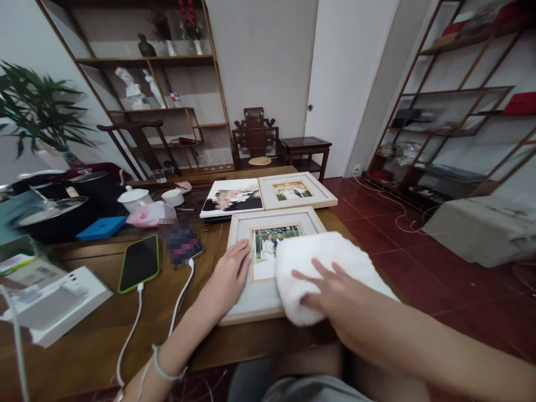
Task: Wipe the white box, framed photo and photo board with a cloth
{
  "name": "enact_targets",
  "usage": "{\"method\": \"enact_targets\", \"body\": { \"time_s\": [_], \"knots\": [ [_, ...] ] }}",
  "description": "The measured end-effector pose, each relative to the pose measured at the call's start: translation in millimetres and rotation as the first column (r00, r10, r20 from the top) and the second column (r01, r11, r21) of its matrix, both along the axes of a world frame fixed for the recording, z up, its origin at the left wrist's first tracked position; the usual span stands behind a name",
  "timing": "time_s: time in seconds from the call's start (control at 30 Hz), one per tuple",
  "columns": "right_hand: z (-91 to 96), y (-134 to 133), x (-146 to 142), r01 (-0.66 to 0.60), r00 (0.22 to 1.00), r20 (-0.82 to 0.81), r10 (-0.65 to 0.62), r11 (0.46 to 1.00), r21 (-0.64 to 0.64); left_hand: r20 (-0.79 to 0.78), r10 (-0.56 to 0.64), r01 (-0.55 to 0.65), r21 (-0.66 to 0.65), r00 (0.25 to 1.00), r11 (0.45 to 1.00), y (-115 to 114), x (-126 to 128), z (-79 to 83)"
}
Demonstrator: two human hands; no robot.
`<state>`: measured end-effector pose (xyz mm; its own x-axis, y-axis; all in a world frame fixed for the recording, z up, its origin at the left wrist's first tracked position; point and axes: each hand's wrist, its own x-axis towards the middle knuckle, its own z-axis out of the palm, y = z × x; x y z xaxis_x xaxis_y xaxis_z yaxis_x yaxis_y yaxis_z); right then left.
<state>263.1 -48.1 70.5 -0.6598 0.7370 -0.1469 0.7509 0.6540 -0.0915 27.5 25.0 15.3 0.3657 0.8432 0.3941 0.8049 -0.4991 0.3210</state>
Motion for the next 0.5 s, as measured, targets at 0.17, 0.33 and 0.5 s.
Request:
{"method": "enact_targets", "body": {
  "time_s": [0.17, 0.33, 0.5],
  "knots": [
    [-4.6, -18, -18, -0.042, 0.999, -0.008, 0.042, 0.997, -0.063, -0.009, 0.004, -0.004, -0.005, 1.000, 1.000, 0, -1, 0.8],
    [-17.3, 22, -15, 0.015, 0.995, -0.103, -0.003, 0.993, 0.114, -0.014, -0.007, 0.007, -0.016, 1.000, 1.000, 0, -1, 1.3],
    [-25.5, 88, 1, 0.111, 0.988, -0.138, -0.069, 0.940, 0.323, -0.013, -0.017, 0.017, -0.033, 1.000, 0.999, -1, -1, 2.6]
  ]
}}
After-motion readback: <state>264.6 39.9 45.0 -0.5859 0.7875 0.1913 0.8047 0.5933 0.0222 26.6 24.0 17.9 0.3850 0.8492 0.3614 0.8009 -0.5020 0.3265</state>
